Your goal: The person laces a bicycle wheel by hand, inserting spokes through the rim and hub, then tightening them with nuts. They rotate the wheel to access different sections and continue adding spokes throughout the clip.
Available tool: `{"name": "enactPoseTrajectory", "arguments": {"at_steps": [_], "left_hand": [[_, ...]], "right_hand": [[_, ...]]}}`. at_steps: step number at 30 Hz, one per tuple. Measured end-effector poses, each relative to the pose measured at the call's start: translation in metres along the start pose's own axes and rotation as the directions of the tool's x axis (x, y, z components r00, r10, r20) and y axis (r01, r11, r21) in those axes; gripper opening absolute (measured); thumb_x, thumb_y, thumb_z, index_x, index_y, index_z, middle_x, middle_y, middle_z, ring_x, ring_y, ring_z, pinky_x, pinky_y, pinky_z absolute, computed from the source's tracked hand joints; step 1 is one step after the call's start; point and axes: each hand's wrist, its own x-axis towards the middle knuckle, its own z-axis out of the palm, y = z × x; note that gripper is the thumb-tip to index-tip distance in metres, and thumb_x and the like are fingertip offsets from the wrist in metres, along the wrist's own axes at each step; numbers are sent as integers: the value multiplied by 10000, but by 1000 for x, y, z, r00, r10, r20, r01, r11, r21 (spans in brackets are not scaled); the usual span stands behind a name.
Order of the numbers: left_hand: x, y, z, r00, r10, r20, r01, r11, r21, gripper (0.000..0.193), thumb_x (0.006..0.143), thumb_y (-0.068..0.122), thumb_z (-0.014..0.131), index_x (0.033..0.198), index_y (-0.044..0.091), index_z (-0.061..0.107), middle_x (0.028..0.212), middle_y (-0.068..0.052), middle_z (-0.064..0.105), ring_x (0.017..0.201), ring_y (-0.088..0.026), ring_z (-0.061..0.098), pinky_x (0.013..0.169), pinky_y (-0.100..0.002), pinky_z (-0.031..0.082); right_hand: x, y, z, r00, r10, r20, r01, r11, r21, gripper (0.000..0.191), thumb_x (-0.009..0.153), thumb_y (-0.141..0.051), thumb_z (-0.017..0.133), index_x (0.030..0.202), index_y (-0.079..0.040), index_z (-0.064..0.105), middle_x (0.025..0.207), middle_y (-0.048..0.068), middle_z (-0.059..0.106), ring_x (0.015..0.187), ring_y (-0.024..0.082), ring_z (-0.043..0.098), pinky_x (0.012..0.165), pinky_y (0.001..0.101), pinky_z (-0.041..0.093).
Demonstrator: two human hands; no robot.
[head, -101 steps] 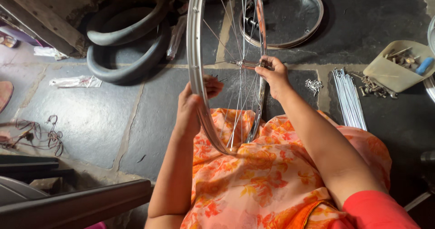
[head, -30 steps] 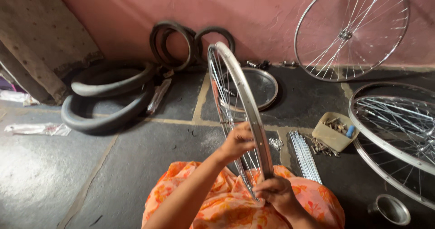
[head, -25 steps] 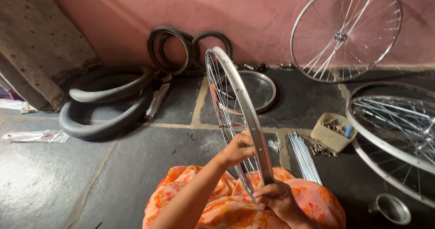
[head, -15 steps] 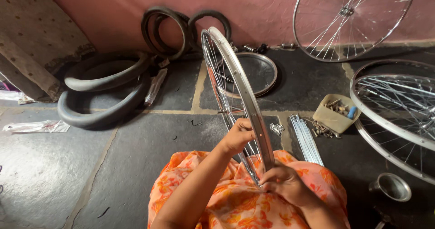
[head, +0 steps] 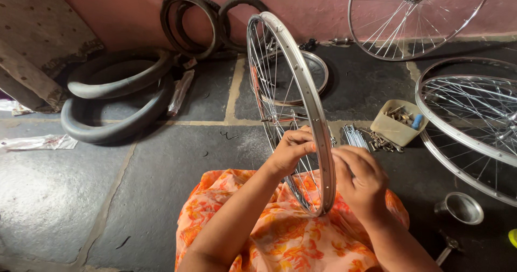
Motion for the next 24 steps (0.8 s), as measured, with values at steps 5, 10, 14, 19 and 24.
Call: {"name": "enactPoseTrajectory", "arguments": {"at_steps": [5, 10, 14, 19, 24], "left_hand": [[-2, -3, -2, 1000, -14, -28, 12, 998, -57, 144, 913, 81, 805, 1044, 26, 787, 1151, -68, 678, 1101, -196, 634, 1026, -361, 499], [-2, -6, -3, 999, -8, -37, 5, 997, -75, 142, 917, 73, 795, 1048, 21, 782, 1169, -71, 679, 1110, -195, 632, 1025, -353, 493], [-2, -9, -2, 1000, 10, -25, -12, 997, -74, 133, 924, 70, 789, 1044, 15, 778, 1187, -64, 668, 1128, -188, 626, 1039, -346, 488], [-2, -11, -2, 999, 7, -47, -11, 995, -103, 137, 914, 66, 788, 1041, 18, 777, 1190, -72, 669, 1121, -194, 632, 1026, -352, 497], [-2, -12, -3, 999, 4, -45, -7, 998, -64, 149, 926, 86, 780, 1062, 25, 780, 1193, -56, 666, 1120, -184, 629, 1014, -345, 492]], "right_hand": [[12, -7, 9, 1000, -26, 9, 26, 1000, -15, 191, 932, 59, 715, 1099, -33, 713, 1104, 113, 568, 915, 206, 632, 763, 303, 538], [12, -12, 18, 997, -64, 42, 67, 996, -66, 204, 911, 69, 718, 1097, -14, 700, 1140, 121, 570, 922, 220, 627, 807, 327, 539], [13, -17, 20, 993, -108, 50, 116, 975, -190, 220, 896, 84, 707, 1100, 5, 692, 1147, 116, 598, 966, 255, 636, 850, 361, 540], [15, -23, 19, 990, -131, 47, 139, 954, -266, 230, 862, 82, 720, 1078, 2, 715, 1110, 96, 654, 952, 266, 654, 835, 375, 555], [16, -21, 15, 999, -52, -9, 51, 994, -101, 195, 894, 66, 757, 1072, -9, 734, 1103, 95, 674, 899, 218, 676, 785, 329, 557]]}}
